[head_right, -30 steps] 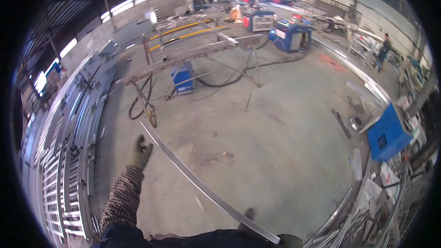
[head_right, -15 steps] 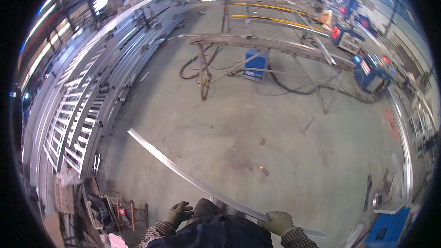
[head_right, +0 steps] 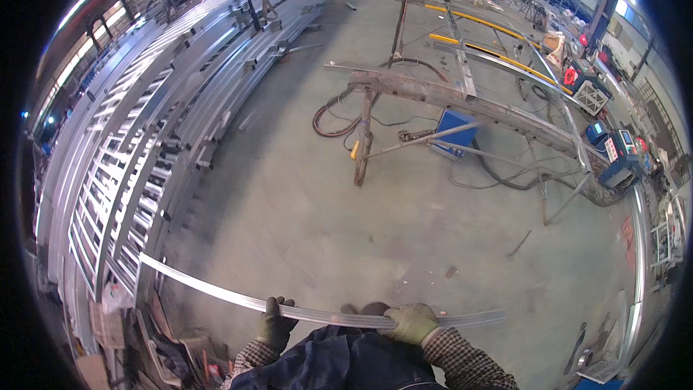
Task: The person positions a metal bar onto a frame, then uses a welding torch to tack weld the bar at multiple joints. The person repositions the bar and continues welding additional joints to secure the frame.
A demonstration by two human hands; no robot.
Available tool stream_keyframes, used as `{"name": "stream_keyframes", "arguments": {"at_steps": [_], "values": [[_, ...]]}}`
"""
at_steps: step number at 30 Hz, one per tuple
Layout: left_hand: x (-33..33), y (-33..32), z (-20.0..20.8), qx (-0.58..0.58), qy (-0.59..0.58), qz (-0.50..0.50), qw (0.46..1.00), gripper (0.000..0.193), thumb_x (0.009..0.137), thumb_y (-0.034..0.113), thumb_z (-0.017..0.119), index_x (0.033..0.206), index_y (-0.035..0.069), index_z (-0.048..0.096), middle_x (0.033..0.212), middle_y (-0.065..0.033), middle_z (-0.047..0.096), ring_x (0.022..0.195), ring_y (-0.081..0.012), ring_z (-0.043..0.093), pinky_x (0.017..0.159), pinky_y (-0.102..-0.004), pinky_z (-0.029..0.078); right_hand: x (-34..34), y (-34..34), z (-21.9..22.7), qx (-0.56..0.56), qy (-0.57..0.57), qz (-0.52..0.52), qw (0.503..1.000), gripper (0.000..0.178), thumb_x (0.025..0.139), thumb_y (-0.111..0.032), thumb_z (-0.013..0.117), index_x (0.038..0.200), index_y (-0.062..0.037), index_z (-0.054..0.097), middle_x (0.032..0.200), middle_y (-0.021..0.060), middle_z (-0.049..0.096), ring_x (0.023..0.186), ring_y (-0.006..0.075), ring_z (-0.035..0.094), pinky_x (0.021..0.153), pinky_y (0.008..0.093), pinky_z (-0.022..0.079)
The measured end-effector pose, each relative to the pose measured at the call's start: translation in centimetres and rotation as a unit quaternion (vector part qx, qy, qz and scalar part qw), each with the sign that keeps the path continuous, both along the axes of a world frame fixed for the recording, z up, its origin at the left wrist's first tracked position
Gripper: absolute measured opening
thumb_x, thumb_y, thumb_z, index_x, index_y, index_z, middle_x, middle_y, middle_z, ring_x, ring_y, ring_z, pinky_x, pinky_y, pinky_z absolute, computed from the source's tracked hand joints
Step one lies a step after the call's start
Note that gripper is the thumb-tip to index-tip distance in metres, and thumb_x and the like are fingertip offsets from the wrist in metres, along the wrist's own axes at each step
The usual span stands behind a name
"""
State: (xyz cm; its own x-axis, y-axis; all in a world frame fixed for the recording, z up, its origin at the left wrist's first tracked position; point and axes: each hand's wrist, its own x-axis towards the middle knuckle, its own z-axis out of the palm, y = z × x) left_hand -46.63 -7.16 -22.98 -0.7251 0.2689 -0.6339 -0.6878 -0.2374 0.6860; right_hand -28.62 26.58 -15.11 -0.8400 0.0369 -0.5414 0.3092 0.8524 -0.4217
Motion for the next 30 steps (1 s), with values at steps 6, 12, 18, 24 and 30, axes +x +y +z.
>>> {"name": "stream_keyframes", "arguments": {"at_steps": [6,12,18,24,30], "values": [[-16.7,4.8,2.2,0.027,0.008,0.03,0.999,0.059,0.1,0.05,0.078,0.134,0.007,0.056,0.123,-0.0145,0.069,0.11,-0.0301,0.07,0.095,-0.0471,0.063,-17.0,4.5,-0.8,-0.021,0.0,-0.024,0.999,0.056,0.092,-0.062,0.069,0.13,-0.0217,0.076,0.122,0.0128,0.078,0.114,0.035,0.073,0.101,0.0496,0.056],[-35.1,8.2,2.9,-0.004,-0.006,0.078,0.997,0.056,0.105,0.048,0.072,0.138,0.007,0.055,0.13,-0.0149,0.069,0.117,-0.0294,0.07,0.097,-0.0499,0.063,-37.3,9.6,-1.8,-0.029,0.051,0.016,0.998,0.054,0.092,-0.062,0.071,0.129,-0.0229,0.075,0.113,0.0116,0.08,0.104,0.0358,0.076,0.094,0.0504,0.058],[-50.4,10.2,4.9,0.01,0.013,0.134,0.991,0.055,0.103,0.054,0.073,0.135,0.012,0.059,0.124,-0.0106,0.071,0.116,-0.0273,0.071,0.099,-0.0465,0.062,-57.7,14.5,1.5,-0.018,0.076,0.109,0.991,0.056,0.093,-0.061,0.071,0.13,-0.0196,0.075,0.116,0.0133,0.079,0.11,0.0353,0.074,0.097,0.0502,0.056],[-67.7,13.2,3.2,0.018,-0.034,0.093,0.995,0.065,0.108,0.056,0.063,0.148,0.007,0.051,0.138,-0.0135,0.065,0.128,-0.0287,0.064,0.109,-0.0471,0.054,-74.4,17.1,1.7,0.019,0.057,0.114,0.992,0.053,0.097,-0.059,0.064,0.123,-0.0141,0.075,0.109,0.0159,0.079,0.107,0.0364,0.075,0.095,0.051,0.057],[-86.2,17.1,3.8,-0.005,-0.048,0.064,0.997,0.046,0.106,0.053,0.068,0.131,0.015,0.064,0.121,-0.0062,0.073,0.112,-0.0249,0.071,0.099,-0.0432,0.059,-87.6,18.3,2.0,0.017,0.091,0.042,0.995,0.046,0.1,-0.055,0.061,0.113,-0.0126,0.074,0.101,0.0176,0.079,0.097,0.0385,0.077,0.087,0.0529,0.06]]}}
